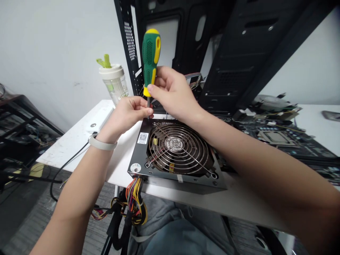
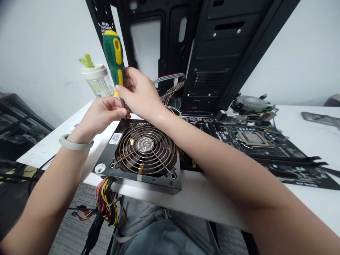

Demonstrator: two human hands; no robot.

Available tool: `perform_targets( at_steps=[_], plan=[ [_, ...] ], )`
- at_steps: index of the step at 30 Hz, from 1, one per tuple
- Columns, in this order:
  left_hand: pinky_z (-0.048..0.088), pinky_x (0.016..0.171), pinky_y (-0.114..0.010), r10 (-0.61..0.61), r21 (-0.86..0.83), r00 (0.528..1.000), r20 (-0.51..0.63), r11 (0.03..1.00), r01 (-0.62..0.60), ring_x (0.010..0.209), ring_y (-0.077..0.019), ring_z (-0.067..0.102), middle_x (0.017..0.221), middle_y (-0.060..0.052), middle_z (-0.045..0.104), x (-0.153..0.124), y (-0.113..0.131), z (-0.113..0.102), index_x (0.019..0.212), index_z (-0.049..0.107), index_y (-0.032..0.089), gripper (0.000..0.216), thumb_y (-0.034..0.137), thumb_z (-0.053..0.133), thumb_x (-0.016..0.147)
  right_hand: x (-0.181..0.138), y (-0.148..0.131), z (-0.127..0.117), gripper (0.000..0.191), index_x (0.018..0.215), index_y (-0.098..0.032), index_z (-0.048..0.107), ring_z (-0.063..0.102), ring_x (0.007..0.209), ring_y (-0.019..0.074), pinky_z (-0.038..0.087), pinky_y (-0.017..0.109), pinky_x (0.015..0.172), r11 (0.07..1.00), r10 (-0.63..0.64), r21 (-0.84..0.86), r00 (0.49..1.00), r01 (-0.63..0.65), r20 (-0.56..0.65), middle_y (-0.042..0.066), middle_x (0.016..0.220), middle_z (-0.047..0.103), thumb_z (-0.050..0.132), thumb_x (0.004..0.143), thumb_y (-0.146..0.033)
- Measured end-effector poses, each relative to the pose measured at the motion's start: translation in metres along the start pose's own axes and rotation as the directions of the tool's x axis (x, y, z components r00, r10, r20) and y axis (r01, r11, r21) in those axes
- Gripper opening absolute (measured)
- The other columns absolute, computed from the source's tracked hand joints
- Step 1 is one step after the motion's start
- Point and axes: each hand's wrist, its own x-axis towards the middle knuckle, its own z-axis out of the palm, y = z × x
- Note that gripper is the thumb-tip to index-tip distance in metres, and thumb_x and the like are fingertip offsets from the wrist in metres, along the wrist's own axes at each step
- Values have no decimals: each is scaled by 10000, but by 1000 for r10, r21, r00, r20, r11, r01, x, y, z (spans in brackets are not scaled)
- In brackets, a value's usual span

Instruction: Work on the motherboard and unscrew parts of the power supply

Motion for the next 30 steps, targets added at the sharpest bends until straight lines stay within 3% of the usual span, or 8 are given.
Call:
perform_targets(
  at_steps=[5, 10, 13, 16, 19, 25, 27, 30],
  plan=[
    [426, 580, -194, 34, -2, 999, 14, 999, -34, 605, -75, 561, 628, 0, 652, 0, -2, -1, 660, 580, 151, 357, 359, 870, 644, 1, 8, -3, 241, 815, -193, 515, 569, 760, 122, 526, 261, 775, 996, -41, -78, 999, 42, 13, -11, 750, 591, 756, 806, -190],
    [528, 790, -222, 88, -96, 993, 82, 992, -80, 826, -111, 653, 859, -30, 717, -1, 1, -3, 853, 697, 148, 412, 501, 839, 695, 3, 11, -6, 139, 889, -188, 528, 567, 665, 105, 501, 230, 606, 1000, 0, -26, 1000, 1, 27, -25, 709, 578, 655, 858, -144],
    [535, 806, -206, 83, -167, 990, 113, 984, -64, 846, -102, 665, 902, -35, 728, -2, 2, -6, 906, 712, 146, 381, 442, 848, 710, 2, 11, -6, 206, 1073, -186, 526, 589, 628, 97, 510, 213, 581, 999, 27, 41, 999, -28, 39, -51, 705, 578, 545, 891, -91],
    [520, 734, -185, 67, -154, 993, 93, 987, -53, 760, -80, 644, 808, -25, 708, -1, 1, -6, 832, 695, 131, 310, 366, 857, 710, 2, 10, -5, 326, 1188, -178, 503, 631, 701, 91, 551, 212, 678, 998, 26, 59, 998, -29, 56, -40, 785, 636, 494, 891, -44],
    [497, 675, -191, 68, -119, 996, 64, 991, -61, 701, -82, 623, 718, -14, 672, 0, -1, -6, 734, 644, 134, 257, 300, 839, 721, 2, 9, -4, 215, 1100, -156, 569, 642, 797, 96, 568, 223, 814, 1000, 5, 10, 995, -6, 95, -16, 814, 661, 566, 893, -96],
    [422, 591, -184, 42, -52, 999, -21, 998, -43, 604, -56, 533, 645, 28, 598, 1, -3, 0, 750, 595, 146, 182, 143, 772, 704, -1, 6, -3, 138, 912, -148, 627, 653, 884, 125, 560, 310, 936, 996, -7, -89, 998, 13, 64, -32, 804, 633, 713, 804, -150],
    [428, 610, -192, 50, -44, 999, -3, 998, -51, 623, -62, 541, 657, 26, 598, 1, -1, 1, 765, 602, 144, 144, 147, 740, 721, -1, 5, -3, 114, 890, -144, 609, 650, 861, 116, 561, 288, 904, 996, 2, -87, 998, 4, 65, -35, 773, 611, 697, 817, -145],
    [471, 693, -211, 83, -41, 995, 55, 996, -81, 711, -84, 590, 732, 2, 644, -1, 4, 1, 788, 645, 134, 37, 140, 664, 757, -1, 4, -3, 81, 910, -153, 555, 617, 696, 81, 546, 214, 675, 998, 27, -51, 996, -22, 87, -42, 743, 588, 616, 870, -117]
  ],
)
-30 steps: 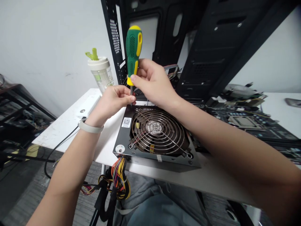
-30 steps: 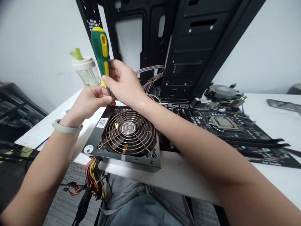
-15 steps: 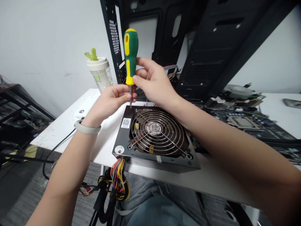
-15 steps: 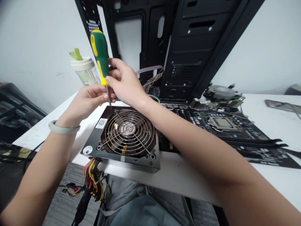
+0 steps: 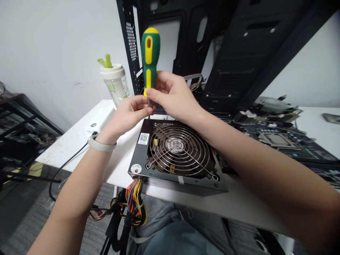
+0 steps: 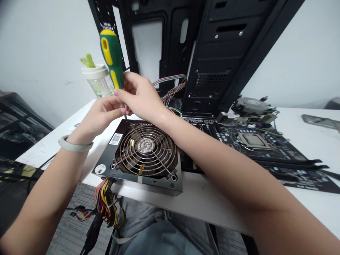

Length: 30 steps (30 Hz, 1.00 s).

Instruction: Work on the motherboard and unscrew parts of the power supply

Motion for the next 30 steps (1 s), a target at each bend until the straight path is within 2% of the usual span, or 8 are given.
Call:
perform_targets(
  at_steps=[3, 6, 9, 12, 18, 22, 25, 30],
  plan=[
    [491, 754, -220, 16, 9, 999, 39, 1000, -16, 756, -91, 613, 761, -9, 670, -1, 4, 0, 763, 666, 128, 54, 146, 622, 788, 0, -1, 0, 84, 946, -173, 513, 555, 566, 53, 493, 182, 544, 998, 36, 47, 999, -37, 19, -57, 726, 580, 527, 913, -97],
    [483, 712, -212, -2, 21, 1000, 18, 1000, 1, 717, -85, 605, 716, -11, 664, -2, 3, 0, 700, 642, 126, 103, 168, 654, 792, 0, -2, 0, 70, 929, -163, 527, 619, 713, 64, 552, 190, 703, 998, 38, 45, 999, -38, 10, -39, 803, 622, 563, 899, -110],
    [463, 650, -202, -15, 24, 1000, -16, 1000, 16, 679, -81, 587, 711, -3, 665, -1, -1, -1, 747, 646, 131, 82, 163, 722, 743, -1, -2, 0, 165, 967, -138, 575, 654, 877, 109, 570, 264, 884, 999, 42, -12, 999, -42, 22, -18, 888, 654, 664, 829, -123],
    [457, 629, -200, -16, 13, 1000, -26, 1000, 16, 669, -81, 576, 708, 4, 660, 0, -3, -2, 810, 668, 136, 144, 188, 762, 715, -3, -2, 1, 235, 978, -134, 586, 667, 921, 139, 573, 315, 936, 999, 36, -41, 998, -34, 50, -4, 927, 670, 712, 780, -123],
    [495, 710, -208, 39, -3, 998, 39, 999, -39, 697, -81, 576, 706, 8, 660, 0, -1, -11, 752, 681, 158, 163, 299, 763, 762, -5, -3, 2, 236, 1025, -177, 509, 657, 750, 109, 584, 246, 702, 999, 47, 19, 996, -49, 78, -33, 829, 647, 634, 835, -113],
    [499, 695, -226, 53, 27, 994, 96, 998, -56, 681, -96, 564, 718, -12, 670, 1, -1, -14, 789, 713, 167, 300, 458, 788, 772, -4, -3, 0, 120, 882, -188, 511, 608, 671, 100, 562, 245, 652, 996, 74, 46, 993, -78, 88, -24, 762, 624, 621, 880, -141],
    [507, 720, -223, 75, 27, 990, 120, 996, -79, 709, -99, 584, 755, -19, 687, 1, -1, -13, 774, 718, 169, 361, 523, 788, 761, -3, -1, -1, 181, 806, -193, 486, 545, 590, 99, 524, 263, 584, 994, 86, 54, 986, -94, 141, -30, 686, 562, 644, 896, -200],
    [506, 704, -224, 34, -18, 995, 94, 999, -32, 723, -104, 610, 747, -18, 681, 0, -2, -11, 764, 689, 161, 392, 512, 849, 694, -3, -2, -1, 160, 801, -189, 493, 512, 636, 97, 521, 256, 637, 995, 90, 22, 985, -94, 145, -32, 704, 565, 612, 907, -182]
  ],
)
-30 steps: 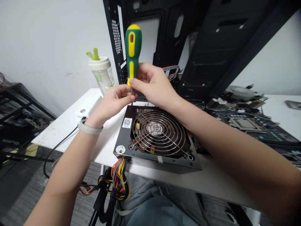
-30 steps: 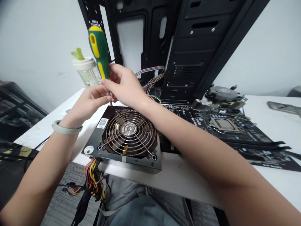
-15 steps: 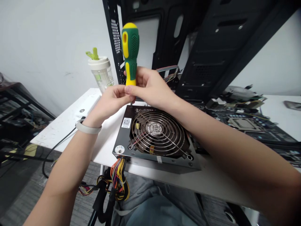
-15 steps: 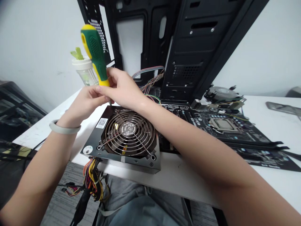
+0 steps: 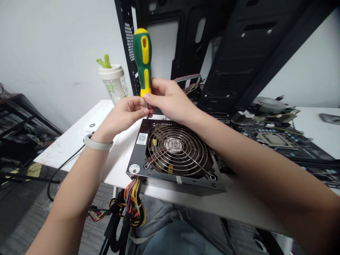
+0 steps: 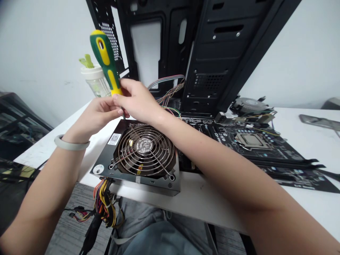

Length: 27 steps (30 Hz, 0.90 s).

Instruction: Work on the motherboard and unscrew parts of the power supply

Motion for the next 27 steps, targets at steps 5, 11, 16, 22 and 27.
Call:
perform_targets(
  at_steps=[5, 11, 16, 22, 27],
  plan=[
    [425, 606, -212, -44, -6, 992, -120, 999, 44, 648, -79, 527, 677, 15, 602, 2, -7, 2, 734, 617, 158, 500, 509, 929, 563, 0, -1, 1, 151, 937, -175, 588, 564, 784, 130, 543, 306, 825, 986, -116, -131, 988, 102, -106, -21, 788, 559, 695, 830, -189],
    [367, 561, -211, -19, -9, 992, -123, 1000, 18, 610, -67, 460, 634, 42, 526, 3, -7, 6, 705, 571, 168, 488, 477, 925, 577, 1, 2, 1, 201, 920, -167, 573, 617, 852, 144, 553, 315, 857, 991, -112, -90, 987, 102, -118, -10, 839, 588, 718, 780, -164],
    [464, 692, -223, 30, -30, 997, -71, 999, -33, 711, -84, 548, 741, 8, 634, 1, 0, 3, 786, 667, 166, 362, 473, 843, 708, 3, 4, 1, 328, 1117, -190, 527, 645, 764, 104, 557, 232, 706, 992, -87, 80, 992, 94, -87, -36, 814, 640, 605, 821, -72],
    [506, 714, -220, 10, -72, 999, -45, 997, -13, 719, -89, 592, 767, -11, 680, 0, 0, 1, 807, 694, 158, 355, 471, 837, 722, 2, 3, 1, 217, 1074, -195, 547, 614, 688, 77, 532, 193, 598, 994, -100, 44, 992, 104, -79, -40, 819, 640, 570, 873, -114],
    [478, 661, -195, 9, -67, 991, -135, 998, -19, 704, -74, 572, 745, 10, 646, 1, -6, 6, 783, 656, 160, 307, 347, 875, 677, 1, 2, 1, 196, 903, -148, 592, 630, 813, 117, 571, 290, 819, 991, -125, -68, 987, 118, -103, -6, 848, 644, 732, 806, -245]
  ],
)
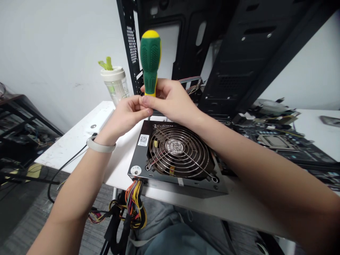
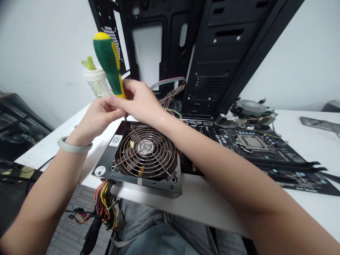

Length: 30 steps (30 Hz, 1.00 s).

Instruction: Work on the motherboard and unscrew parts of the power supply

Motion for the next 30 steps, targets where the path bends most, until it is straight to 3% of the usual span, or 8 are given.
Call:
perform_targets(
  at_steps=[4, 8, 12, 16, 21, 24, 30],
  plan=[
    [489, 691, -193, -5, -12, 1000, 1, 1000, 5, 725, -75, 585, 767, 6, 664, 0, 1, 1, 808, 668, 155, 227, 271, 831, 701, 1, 3, -1, 235, 984, -160, 599, 655, 893, 127, 576, 277, 849, 998, -14, 57, 1000, 12, 22, 0, 936, 677, 728, 794, -213],
    [520, 754, -219, -40, -24, 997, 68, 999, 42, 770, -94, 630, 805, -28, 693, -1, 5, -2, 801, 676, 134, 182, 280, 773, 754, 2, 6, -2, 233, 1098, -195, 569, 647, 754, 101, 580, 239, 717, 995, -4, 96, 999, -1, 53, -25, 862, 668, 615, 870, -194],
    [500, 667, -216, -64, -6, 997, 48, 998, 65, 698, -94, 625, 740, -27, 675, 0, 2, -3, 767, 633, 130, 284, 318, 838, 709, 2, 7, -2, 136, 994, -175, 605, 663, 890, 106, 581, 258, 858, 996, -47, 77, 998, 44, 43, -15, 931, 683, 636, 879, -241],
    [447, 591, -189, -57, 11, 998, -8, 998, 57, 624, -65, 560, 675, 17, 635, 0, -1, -1, 749, 604, 152, 300, 260, 870, 663, 1, 4, -1, 316, 956, -153, 639, 651, 864, 127, 581, 306, 880, 999, -36, 31, 999, 35, 29, -6, 897, 672, 766, 793, -393],
    [501, 670, -197, -63, 10, 998, 30, 998, 62, 700, -84, 616, 733, -13, 674, -1, 5, 2, 760, 652, 133, 174, 234, 786, 715, 1, 3, -1, 174, 1009, -184, 599, 648, 805, 105, 576, 239, 752, 996, 5, 90, 1000, -7, 24, -30, 838, 632, 685, 860, -204],
    [518, 689, -212, -67, 10, 996, 58, 998, 67, 723, -97, 637, 743, -26, 684, -1, 7, 2, 714, 655, 127, 152, 235, 762, 729, 2, 2, 0, 220, 1103, -204, 567, 643, 774, 100, 557, 214, 683, 991, 40, 124, 999, -42, 16, -38, 805, 618, 560, 901, -116],
    [419, 566, -195, -71, 50, 997, -16, 996, 72, 602, -67, 545, 642, 15, 622, 0, 2, 1, 717, 608, 148, 224, 204, 822, 680, 1, 0, 1, 131, 905, -145, 597, 648, 904, 133, 557, 325, 958, 1000, 17, 1, 1000, -17, 0, 3, 890, 658, 690, 835, -205]
  ],
)
